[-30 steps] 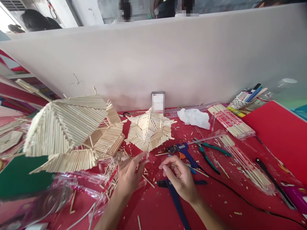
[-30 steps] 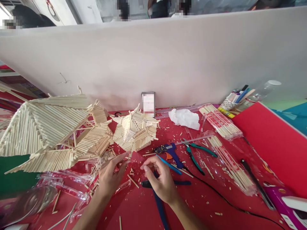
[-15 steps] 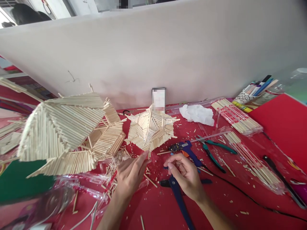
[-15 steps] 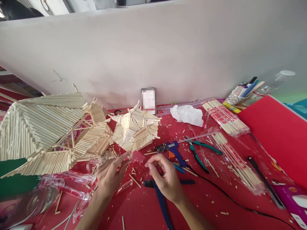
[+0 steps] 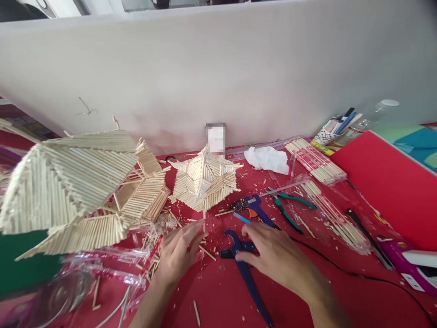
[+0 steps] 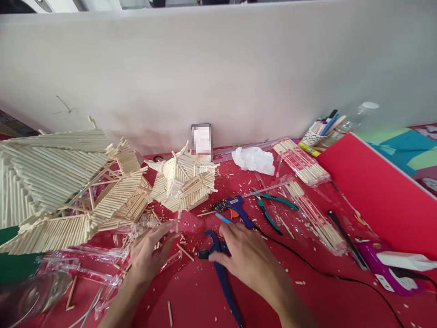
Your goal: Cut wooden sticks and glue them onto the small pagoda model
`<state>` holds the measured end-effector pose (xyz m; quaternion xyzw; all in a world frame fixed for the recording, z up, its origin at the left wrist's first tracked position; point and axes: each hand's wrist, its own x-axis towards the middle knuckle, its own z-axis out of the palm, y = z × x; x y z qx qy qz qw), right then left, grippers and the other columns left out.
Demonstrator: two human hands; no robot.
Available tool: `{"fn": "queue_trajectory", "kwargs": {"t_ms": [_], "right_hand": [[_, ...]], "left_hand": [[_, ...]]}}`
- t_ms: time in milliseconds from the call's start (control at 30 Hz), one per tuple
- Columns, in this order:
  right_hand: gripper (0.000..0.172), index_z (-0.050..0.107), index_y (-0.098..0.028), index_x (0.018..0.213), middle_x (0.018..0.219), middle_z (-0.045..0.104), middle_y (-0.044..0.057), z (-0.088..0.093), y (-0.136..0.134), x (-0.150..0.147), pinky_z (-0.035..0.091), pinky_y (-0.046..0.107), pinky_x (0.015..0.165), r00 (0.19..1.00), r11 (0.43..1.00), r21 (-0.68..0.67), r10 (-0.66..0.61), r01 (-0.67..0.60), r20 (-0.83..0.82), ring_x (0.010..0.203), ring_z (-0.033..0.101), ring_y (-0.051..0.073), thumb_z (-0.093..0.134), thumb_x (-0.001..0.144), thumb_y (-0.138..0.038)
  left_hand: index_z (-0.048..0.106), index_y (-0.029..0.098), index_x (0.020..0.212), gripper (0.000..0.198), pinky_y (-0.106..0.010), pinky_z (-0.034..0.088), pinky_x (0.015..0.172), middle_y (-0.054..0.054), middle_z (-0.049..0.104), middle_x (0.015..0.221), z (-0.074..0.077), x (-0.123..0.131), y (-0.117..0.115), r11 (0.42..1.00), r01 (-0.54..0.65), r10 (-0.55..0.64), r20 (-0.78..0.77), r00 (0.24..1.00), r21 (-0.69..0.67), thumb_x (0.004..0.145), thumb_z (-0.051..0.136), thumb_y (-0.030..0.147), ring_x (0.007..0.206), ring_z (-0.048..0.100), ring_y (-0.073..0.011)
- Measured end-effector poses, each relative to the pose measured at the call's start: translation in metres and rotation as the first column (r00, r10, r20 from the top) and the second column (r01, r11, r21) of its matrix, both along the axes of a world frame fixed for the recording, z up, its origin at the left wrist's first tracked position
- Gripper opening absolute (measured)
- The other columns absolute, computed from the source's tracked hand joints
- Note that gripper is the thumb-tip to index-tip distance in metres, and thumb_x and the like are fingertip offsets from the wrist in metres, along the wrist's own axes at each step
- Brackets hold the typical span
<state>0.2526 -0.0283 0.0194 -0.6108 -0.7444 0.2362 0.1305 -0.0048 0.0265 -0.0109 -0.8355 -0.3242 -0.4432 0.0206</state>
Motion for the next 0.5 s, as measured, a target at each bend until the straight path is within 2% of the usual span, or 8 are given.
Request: {"fn": "queue_trajectory", "kwargs": {"t_ms": [100, 167, 267, 367, 433, 500], "right_hand": [[0.063, 0.069, -0.015, 0.113, 0.115, 0.072, 0.019, -0.005, -0.018, -0.017, 0.054, 0.054, 0.090, 0.953, 0.999, -0.034, 0.035, -0.026, 0.301, 0.109, 0.066, 0.042, 0.092, 0.068, -0.052], [0.072, 0.070, -0.010, 0.116, 0.117, 0.071, 0.024, -0.010, -0.025, -0.031, 0.053, 0.057, 0.091, 0.914, 0.998, -0.052, 0.048, -0.030, 0.404, 0.111, 0.064, 0.044, 0.094, 0.064, -0.052], [0.057, 0.068, -0.009, 0.122, 0.119, 0.070, 0.026, -0.014, -0.029, -0.041, 0.052, 0.056, 0.093, 0.880, 0.999, -0.025, 0.039, -0.030, 0.473, 0.111, 0.063, 0.043, 0.086, 0.075, -0.036], [0.037, 0.069, -0.011, 0.115, 0.118, 0.070, 0.025, -0.008, -0.026, -0.033, 0.049, 0.055, 0.097, 0.889, 0.997, -0.034, 0.077, -0.069, 0.452, 0.113, 0.062, 0.042, 0.072, 0.079, -0.021], [0.030, 0.068, -0.012, 0.112, 0.116, 0.070, 0.022, 0.002, -0.022, -0.020, 0.048, 0.054, 0.100, 0.926, 0.987, -0.090, 0.156, -0.133, 0.345, 0.114, 0.063, 0.041, 0.065, 0.085, -0.024], [0.030, 0.066, -0.015, 0.118, 0.122, 0.069, 0.020, 0.014, -0.015, -0.006, 0.046, 0.051, 0.105, 0.956, 0.974, -0.107, 0.216, -0.198, 0.198, 0.121, 0.061, 0.038, 0.057, 0.094, -0.032]], "left_hand": [[0.061, 0.019, 0.124, 0.025, -0.022, 0.063, 0.069, -0.007, 0.081, 0.095, -0.005, -0.004, -0.001, 0.998, 0.050, -0.049, 0.007, 0.999, -0.049, 0.099, 0.065, 0.016, 0.079, 0.079, -0.0163], [0.062, 0.020, 0.122, 0.023, -0.023, 0.063, 0.069, -0.006, 0.081, 0.096, -0.006, -0.007, 0.000, 0.994, 0.066, -0.066, 0.009, 0.998, -0.092, 0.100, 0.064, 0.020, 0.078, 0.079, -0.0161], [0.063, 0.021, 0.120, 0.021, -0.025, 0.064, 0.074, -0.006, 0.080, 0.098, -0.004, -0.012, 0.001, 0.981, 0.101, -0.099, 0.022, 0.995, -0.168, 0.100, 0.065, 0.024, 0.081, 0.079, -0.0169], [0.064, 0.021, 0.119, 0.019, -0.026, 0.063, 0.075, -0.006, 0.079, 0.099, 0.000, -0.017, 0.002, 0.951, 0.181, -0.179, 0.031, 0.983, -0.252, 0.100, 0.064, 0.023, 0.085, 0.078, -0.0175], [0.064, 0.021, 0.118, 0.018, -0.026, 0.063, 0.071, -0.006, 0.079, 0.098, 0.001, -0.020, 0.002, 0.927, 0.220, -0.222, 0.028, 0.975, -0.304, 0.101, 0.063, 0.023, 0.083, 0.078, -0.0168], [0.065, 0.021, 0.117, 0.016, -0.026, 0.062, 0.069, -0.005, 0.079, 0.095, 0.001, -0.023, 0.003, 0.911, 0.233, -0.239, 0.023, 0.971, -0.341, 0.101, 0.063, 0.024, 0.079, 0.077, -0.0163]]}}
